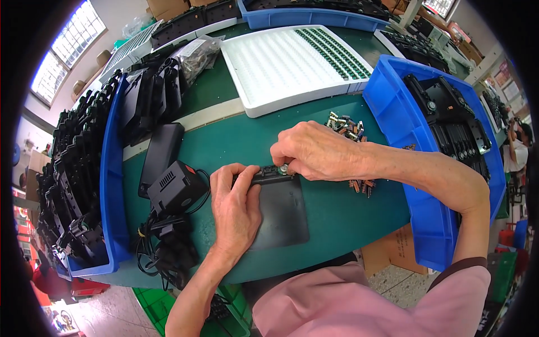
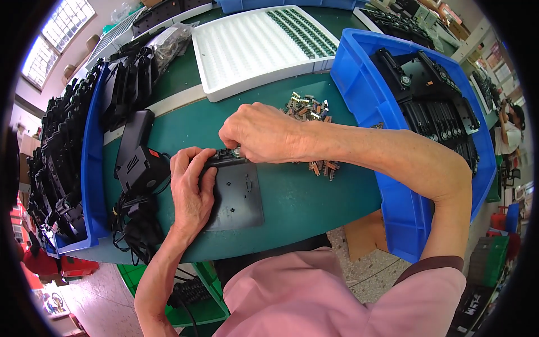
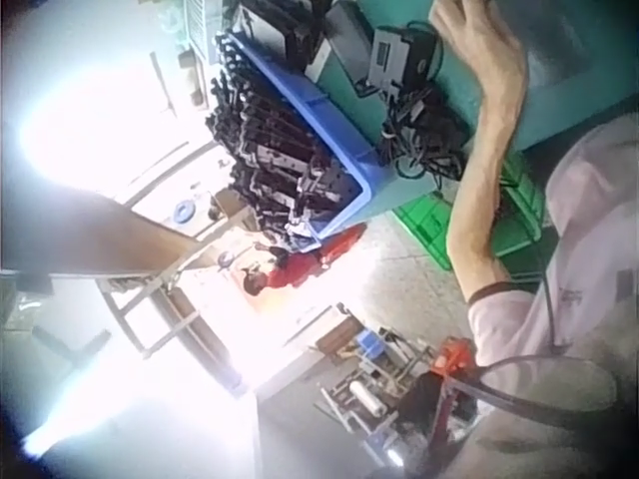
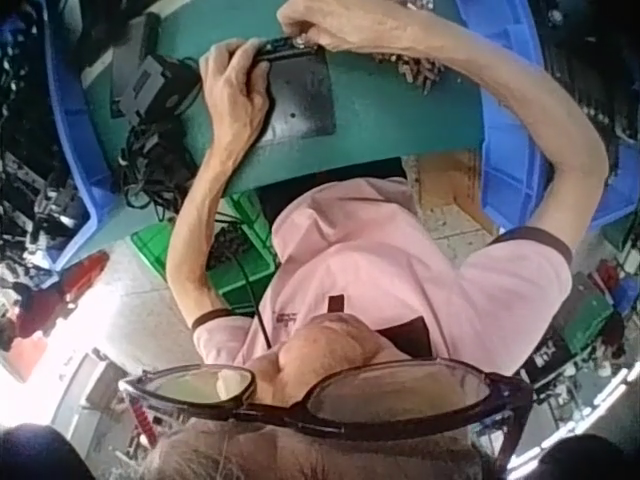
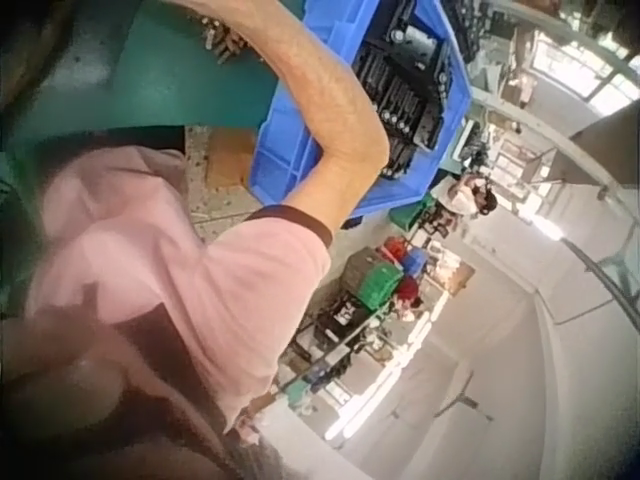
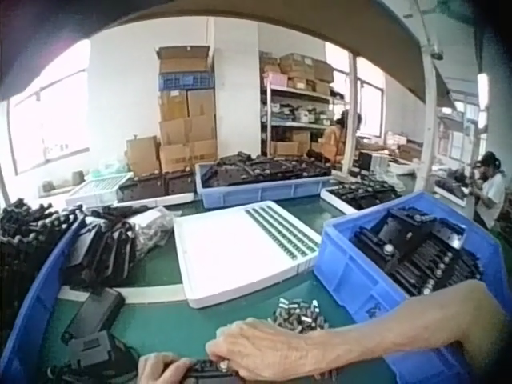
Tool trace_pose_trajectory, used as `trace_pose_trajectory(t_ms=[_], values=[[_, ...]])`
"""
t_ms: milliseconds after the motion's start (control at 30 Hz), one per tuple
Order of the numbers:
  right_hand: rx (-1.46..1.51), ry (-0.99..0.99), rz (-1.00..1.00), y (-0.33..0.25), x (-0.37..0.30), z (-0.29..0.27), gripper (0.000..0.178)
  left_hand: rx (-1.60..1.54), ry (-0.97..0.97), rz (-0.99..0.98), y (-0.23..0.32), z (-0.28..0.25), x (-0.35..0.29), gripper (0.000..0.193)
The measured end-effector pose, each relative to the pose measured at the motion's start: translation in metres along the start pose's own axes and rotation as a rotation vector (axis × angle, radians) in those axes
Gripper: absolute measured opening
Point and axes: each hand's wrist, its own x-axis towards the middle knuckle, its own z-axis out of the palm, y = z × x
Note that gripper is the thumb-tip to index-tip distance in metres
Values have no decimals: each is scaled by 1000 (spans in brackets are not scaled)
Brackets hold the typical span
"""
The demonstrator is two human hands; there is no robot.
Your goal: The person picks up a green component and a metal contact, inserts them into a plastic housing, and places the assembly into a blue bin, repeating the process several times.
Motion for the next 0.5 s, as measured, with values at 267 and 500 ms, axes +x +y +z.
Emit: trace_pose_trajectory(t_ms=[267, 500], values=[[46, 44, 39, -1, -3, 2, 15, 8, -9, -7, 0, 1, 1, 32], [-6, 3, 94, 3, 0, -13, 26, 5, 0, -3, 2, 0, 1, 33]])
